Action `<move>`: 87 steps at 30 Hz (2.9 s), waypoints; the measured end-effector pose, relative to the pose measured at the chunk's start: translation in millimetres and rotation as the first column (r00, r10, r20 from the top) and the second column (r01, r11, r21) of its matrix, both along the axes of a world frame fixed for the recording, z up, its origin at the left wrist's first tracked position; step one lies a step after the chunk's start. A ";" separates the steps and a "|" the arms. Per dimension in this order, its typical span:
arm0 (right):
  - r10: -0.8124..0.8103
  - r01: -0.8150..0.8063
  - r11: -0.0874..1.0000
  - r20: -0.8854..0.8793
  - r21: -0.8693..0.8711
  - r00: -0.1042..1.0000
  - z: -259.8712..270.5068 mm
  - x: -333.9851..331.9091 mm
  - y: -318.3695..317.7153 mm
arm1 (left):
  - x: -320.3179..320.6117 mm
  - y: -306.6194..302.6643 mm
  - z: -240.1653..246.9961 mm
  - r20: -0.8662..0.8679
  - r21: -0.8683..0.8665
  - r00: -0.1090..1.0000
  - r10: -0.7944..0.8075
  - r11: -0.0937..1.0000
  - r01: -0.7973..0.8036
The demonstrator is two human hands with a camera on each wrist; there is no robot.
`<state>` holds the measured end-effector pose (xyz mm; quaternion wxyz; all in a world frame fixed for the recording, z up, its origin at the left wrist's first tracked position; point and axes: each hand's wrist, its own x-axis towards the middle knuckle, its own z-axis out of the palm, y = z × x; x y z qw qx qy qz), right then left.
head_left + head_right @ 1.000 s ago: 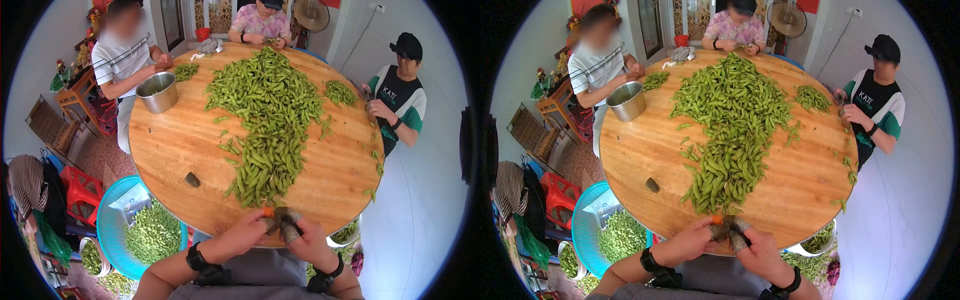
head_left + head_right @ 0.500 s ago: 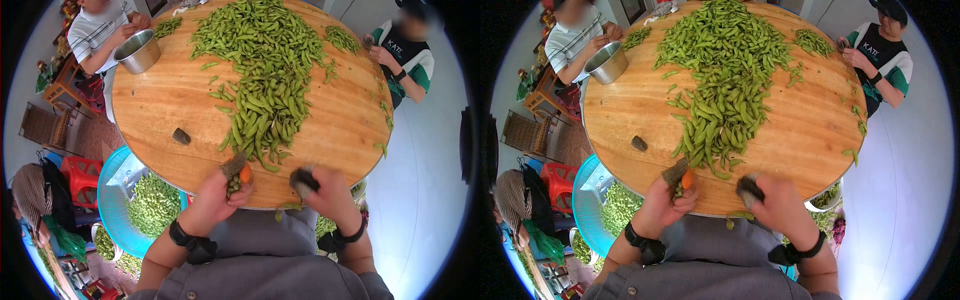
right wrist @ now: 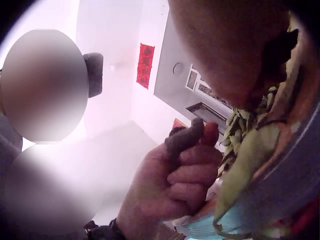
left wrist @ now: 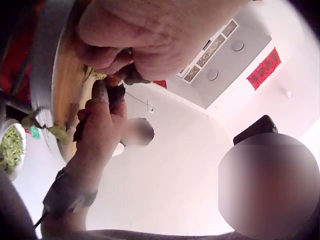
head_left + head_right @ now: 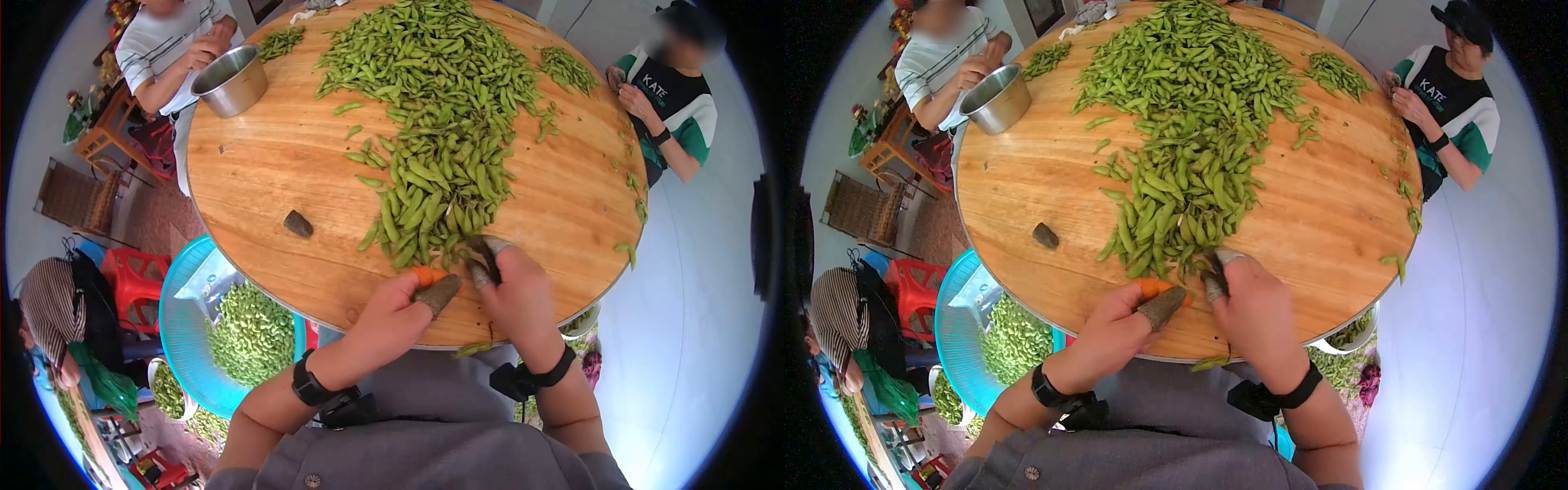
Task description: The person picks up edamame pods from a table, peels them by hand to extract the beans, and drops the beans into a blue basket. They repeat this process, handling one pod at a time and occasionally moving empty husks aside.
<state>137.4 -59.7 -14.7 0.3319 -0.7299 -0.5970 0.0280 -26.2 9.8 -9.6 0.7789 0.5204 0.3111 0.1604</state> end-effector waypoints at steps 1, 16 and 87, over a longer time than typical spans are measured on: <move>-0.001 0.001 1.000 0.061 -0.003 0.998 -1.6 -1.6 2.4 | 1.4 -0.6 -1.9 0.018 0.023 1.000 0.013 1.000 -0.013; 0.062 -0.059 0.998 -0.679 0.027 0.731 9.9 -14.9 -21.7 | 3.5 -5.2 -1.2 0.034 -0.149 0.996 -0.077 0.986 0.081; 0.148 -0.110 0.979 -0.233 0.170 0.961 11.1 -24.7 -21.2 | -1.3 -6.6 6.1 0.035 -0.145 0.989 0.142 0.980 -0.136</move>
